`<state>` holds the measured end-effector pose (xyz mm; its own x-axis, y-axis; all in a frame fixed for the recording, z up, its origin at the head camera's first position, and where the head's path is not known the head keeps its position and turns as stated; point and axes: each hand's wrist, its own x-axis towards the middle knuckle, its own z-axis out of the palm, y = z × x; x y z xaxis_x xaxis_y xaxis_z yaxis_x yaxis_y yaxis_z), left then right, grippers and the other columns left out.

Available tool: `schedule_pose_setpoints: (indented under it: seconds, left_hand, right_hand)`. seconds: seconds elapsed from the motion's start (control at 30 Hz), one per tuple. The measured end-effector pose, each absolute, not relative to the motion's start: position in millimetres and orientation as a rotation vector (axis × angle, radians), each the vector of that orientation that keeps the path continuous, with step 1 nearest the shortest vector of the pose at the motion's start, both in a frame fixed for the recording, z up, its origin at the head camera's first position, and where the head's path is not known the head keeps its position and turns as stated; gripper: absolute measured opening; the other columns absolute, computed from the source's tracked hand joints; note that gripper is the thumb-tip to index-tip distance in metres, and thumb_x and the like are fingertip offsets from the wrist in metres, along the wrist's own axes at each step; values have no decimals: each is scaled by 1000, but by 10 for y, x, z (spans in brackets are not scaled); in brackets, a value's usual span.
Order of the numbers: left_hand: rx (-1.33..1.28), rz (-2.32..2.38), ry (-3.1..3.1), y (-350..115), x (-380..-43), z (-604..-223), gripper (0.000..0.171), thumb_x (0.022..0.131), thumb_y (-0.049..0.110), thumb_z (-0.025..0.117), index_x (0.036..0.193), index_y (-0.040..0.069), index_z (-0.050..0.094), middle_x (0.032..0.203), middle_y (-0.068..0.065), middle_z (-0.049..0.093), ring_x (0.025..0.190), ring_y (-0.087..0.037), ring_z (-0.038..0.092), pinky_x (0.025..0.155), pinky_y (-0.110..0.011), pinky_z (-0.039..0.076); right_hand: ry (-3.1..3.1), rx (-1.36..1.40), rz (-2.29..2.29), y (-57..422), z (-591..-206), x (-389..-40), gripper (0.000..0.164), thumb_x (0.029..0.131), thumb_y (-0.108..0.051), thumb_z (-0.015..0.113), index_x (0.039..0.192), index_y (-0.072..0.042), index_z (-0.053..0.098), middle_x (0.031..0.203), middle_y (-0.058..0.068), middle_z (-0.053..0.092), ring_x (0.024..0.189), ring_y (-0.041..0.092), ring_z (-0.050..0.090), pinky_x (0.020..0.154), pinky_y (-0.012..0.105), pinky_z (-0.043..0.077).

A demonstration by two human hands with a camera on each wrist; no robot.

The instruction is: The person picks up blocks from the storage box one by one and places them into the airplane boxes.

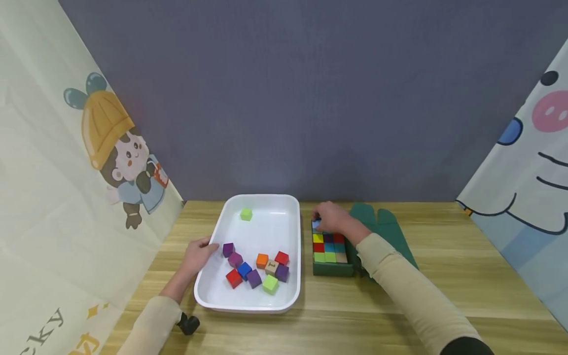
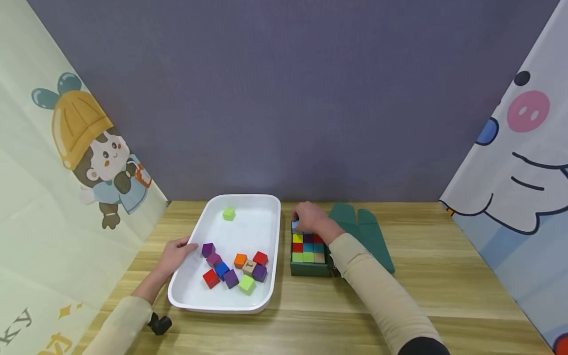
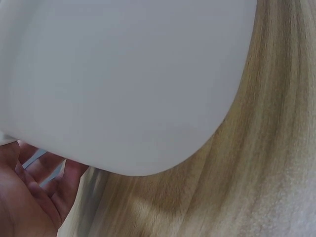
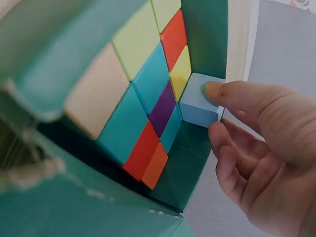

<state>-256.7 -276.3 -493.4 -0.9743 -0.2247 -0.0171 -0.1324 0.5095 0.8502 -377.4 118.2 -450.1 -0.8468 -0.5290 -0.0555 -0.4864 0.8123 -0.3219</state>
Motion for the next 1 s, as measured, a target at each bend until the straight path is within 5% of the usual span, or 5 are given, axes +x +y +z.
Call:
schedule_pose_setpoints:
  seconds: [0.5,1.0]
  left_hand:
    - [301,-1455,-2646,-2777,-2579,-4918,44,90,13,63,128,-9,56,118,-31,61,90,-33,66,73,-38,59]
    - [322,-1461,-2652,-2775,-2583,-4928,45,91,15,63,130,-6,56,118,-30,61,87,-33,67,69,-37,60]
  right_hand:
    - [2877,-857,-404,1072,-4313,-3593,23,80,-12,70,102,-12,72,100,1,68,79,17,57,71,36,54]
    - [2644,-1195,-307,-14,-4172,-2870,19,88,-26,72,104,-18,74,90,-8,67,75,10,55,69,25,51]
